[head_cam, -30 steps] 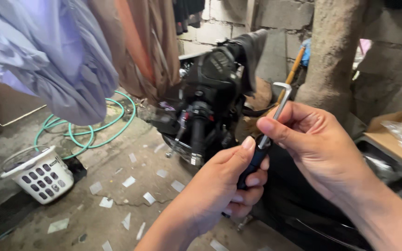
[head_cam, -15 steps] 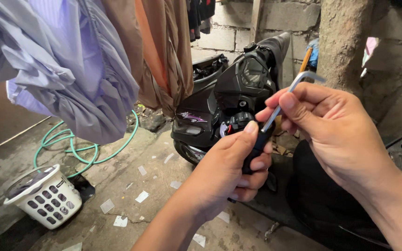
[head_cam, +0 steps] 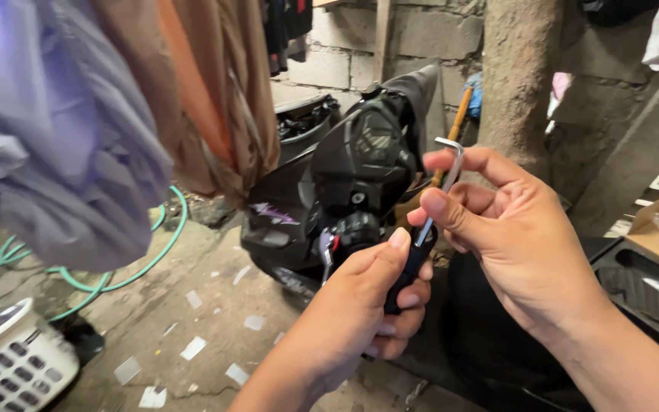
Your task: The person assembles a small black plastic component using an Allen key and small metal hardware from a box. They repeatedly insert and tighten a screw into the component while seated on a scooter.
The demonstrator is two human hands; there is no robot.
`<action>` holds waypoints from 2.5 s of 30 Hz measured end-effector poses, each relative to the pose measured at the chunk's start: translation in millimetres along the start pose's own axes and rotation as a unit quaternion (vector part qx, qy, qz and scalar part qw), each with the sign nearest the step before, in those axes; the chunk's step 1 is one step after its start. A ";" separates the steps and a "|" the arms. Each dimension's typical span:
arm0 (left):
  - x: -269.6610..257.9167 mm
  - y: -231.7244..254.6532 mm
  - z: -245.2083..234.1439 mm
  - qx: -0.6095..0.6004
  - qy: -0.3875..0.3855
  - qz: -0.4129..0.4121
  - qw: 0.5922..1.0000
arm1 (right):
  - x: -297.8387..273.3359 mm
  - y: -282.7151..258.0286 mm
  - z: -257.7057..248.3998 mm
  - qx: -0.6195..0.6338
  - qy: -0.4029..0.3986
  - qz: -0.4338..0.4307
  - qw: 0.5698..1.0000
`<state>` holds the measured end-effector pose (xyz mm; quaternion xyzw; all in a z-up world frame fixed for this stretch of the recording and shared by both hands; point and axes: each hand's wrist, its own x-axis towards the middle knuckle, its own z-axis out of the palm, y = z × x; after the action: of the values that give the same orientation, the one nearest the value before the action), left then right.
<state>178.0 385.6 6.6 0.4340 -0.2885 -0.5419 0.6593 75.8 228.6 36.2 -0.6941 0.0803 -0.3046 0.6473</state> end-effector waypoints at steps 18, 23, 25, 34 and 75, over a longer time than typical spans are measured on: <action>133.3 24.5 -80.2 0.021 -0.186 -0.110 0.976 | 58.8 72.1 -13.9 -0.042 0.231 -0.035 0.971; 164.6 40.5 -132.6 0.003 -0.288 -0.159 0.944 | 82.8 89.2 26.5 -0.081 0.302 -0.049 0.949; 173.7 48.8 -151.3 -0.008 -0.321 -0.173 0.931 | 90.6 86.9 43.7 -0.123 0.315 -0.027 0.941; 188.3 77.3 -192.9 0.002 -0.420 -0.248 0.873 | 97.2 80.8 115.0 -0.160 0.438 0.003 0.885; 277.4 61.8 -197.4 0.014 -0.514 -0.251 0.820 | 155.6 121.2 99.5 -0.215 0.630 -0.009 0.746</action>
<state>442.9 171.4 -53.9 0.1584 -0.4740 -0.8292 0.2501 287.2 216.4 -26.7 -0.4661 0.5272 -0.6528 0.2805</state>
